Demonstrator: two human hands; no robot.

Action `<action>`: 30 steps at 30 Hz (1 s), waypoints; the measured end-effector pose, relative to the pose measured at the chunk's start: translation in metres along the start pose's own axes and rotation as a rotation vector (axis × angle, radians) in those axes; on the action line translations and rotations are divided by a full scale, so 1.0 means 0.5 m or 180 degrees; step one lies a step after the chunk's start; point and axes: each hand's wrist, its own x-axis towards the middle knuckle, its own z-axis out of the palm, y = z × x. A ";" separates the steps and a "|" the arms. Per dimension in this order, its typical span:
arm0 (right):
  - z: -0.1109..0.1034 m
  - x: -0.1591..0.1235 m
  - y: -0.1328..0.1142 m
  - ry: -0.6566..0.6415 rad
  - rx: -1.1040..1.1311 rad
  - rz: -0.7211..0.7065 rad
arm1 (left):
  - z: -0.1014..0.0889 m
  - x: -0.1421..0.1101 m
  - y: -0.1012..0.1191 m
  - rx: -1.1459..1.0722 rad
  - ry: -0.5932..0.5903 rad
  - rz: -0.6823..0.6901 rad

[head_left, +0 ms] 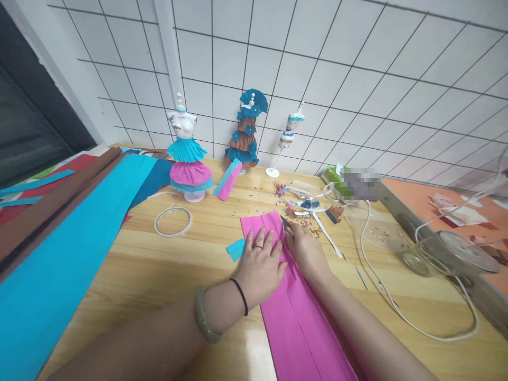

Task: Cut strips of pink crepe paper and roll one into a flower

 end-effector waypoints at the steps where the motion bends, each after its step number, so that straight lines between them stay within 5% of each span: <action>1: -0.001 0.002 -0.002 0.0003 -0.0015 0.0000 | 0.000 0.000 0.000 0.0005 0.0001 0.0002; 30: 0.012 0.026 -0.003 0.0062 -0.0285 0.0005 | -0.001 0.002 0.000 0.0013 -0.0011 0.0006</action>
